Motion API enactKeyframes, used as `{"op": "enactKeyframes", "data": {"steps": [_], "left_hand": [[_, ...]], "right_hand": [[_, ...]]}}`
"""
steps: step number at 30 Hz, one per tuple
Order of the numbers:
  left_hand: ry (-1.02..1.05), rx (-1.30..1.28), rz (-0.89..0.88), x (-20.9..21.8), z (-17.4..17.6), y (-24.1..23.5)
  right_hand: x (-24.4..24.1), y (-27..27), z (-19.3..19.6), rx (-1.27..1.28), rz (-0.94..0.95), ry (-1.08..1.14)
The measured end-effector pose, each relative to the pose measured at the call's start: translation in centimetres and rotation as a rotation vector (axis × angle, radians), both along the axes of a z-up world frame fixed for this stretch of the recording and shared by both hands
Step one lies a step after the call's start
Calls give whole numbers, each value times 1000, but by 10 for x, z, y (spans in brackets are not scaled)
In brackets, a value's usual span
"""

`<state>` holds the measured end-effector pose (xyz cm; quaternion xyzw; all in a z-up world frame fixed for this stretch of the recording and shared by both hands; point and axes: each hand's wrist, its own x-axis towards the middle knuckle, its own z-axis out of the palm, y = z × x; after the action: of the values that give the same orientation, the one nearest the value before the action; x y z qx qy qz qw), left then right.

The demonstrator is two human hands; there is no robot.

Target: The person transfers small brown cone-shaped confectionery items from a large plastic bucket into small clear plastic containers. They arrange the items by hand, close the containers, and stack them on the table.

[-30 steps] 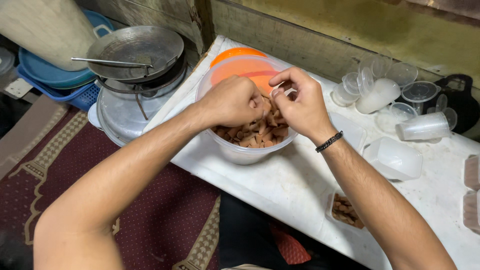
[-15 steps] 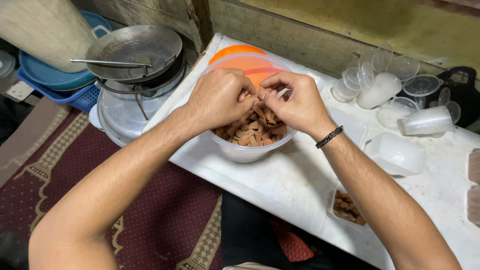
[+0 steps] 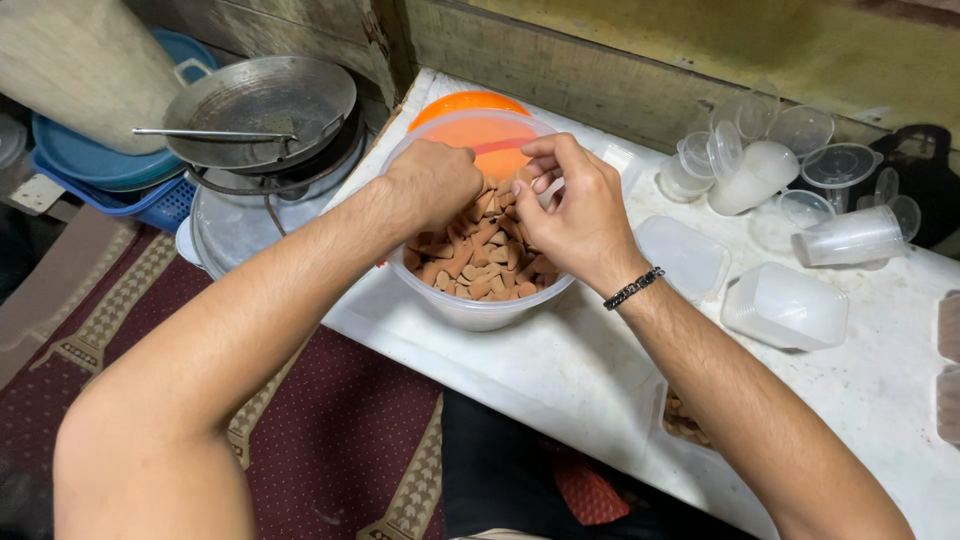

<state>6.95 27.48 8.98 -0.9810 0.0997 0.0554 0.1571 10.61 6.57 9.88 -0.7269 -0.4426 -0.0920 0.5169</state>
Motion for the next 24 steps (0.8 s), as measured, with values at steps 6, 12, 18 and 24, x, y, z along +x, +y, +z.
{"op": "enactKeyframes", "data": {"steps": [6,12,18,24], "left_hand": [[37,120,13,11,-13,-3],[-1,129,69,3,-7,-5],[-108,-55,123,-17,22,4],[-322,-413,104,-71,90,-34]], "right_hand": [[-2,-1,0,9,-1,-13],[-1,-1,-2,21,16,-25],[0,-1,-3,83,21,-32],[-11,-25,-1,394,37,79]]}}
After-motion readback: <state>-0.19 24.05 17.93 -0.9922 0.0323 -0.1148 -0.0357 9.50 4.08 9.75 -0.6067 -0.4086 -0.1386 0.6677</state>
